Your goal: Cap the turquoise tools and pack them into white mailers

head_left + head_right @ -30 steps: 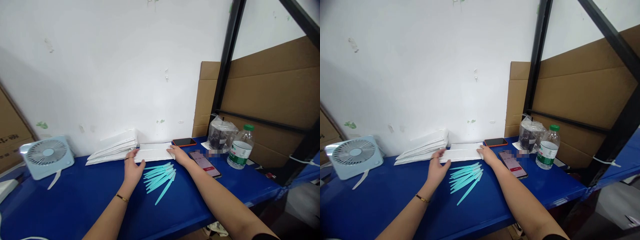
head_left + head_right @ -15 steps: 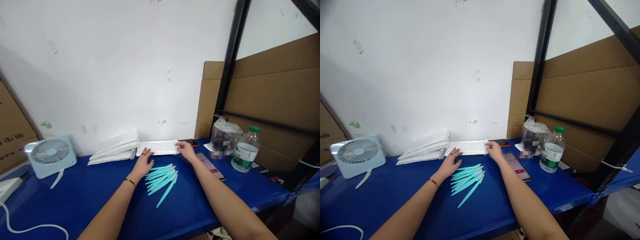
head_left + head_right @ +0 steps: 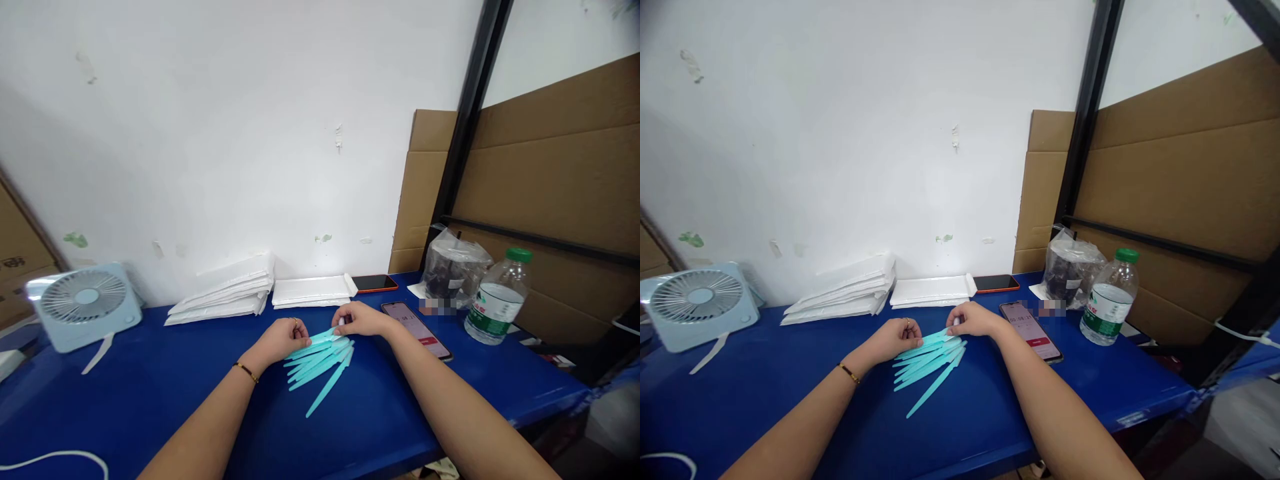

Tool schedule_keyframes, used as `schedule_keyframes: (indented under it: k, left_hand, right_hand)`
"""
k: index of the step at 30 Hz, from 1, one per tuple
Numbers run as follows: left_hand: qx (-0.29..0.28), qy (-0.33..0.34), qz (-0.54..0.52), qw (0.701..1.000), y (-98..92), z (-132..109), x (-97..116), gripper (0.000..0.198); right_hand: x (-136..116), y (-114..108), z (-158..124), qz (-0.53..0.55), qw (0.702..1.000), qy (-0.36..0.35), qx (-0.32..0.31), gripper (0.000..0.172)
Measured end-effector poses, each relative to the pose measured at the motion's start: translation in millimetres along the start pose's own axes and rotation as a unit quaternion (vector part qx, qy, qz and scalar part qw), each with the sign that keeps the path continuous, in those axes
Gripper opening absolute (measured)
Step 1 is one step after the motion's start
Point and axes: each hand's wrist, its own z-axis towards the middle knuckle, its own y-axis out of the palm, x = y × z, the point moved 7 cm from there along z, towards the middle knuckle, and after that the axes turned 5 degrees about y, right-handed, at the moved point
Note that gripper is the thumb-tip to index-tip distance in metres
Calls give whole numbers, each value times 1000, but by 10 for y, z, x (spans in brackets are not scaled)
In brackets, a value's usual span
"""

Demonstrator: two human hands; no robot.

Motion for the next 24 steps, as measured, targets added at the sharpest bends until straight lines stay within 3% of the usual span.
schedule_keyframes:
  k: [6, 11, 14, 18, 21, 24]
  left_hand:
    - [-34, 1, -47, 998, 23, -3, 26, 39]
    - [15, 8, -33, 999, -55, 11, 61, 40]
    - [65, 11, 32, 997, -150, 43, 13, 34]
    - [105, 0, 97, 990, -242, 59, -86, 29]
    - [125, -1, 103, 987, -258, 44, -76, 31]
    - [111, 23, 103, 988, -202, 37, 28, 33]
  right_hand:
    - [13, 161, -2, 81, 994, 27, -72, 33]
    - [2, 116, 36, 146, 989, 23, -23, 31]
    - [77, 58, 63, 159, 987, 30, 6, 30]
    - [255, -82, 75, 83, 991, 76, 77, 29]
    - [183, -147, 61, -16, 992, 38, 121, 23]
    - [49, -82, 52, -57, 994, -12, 97, 20]
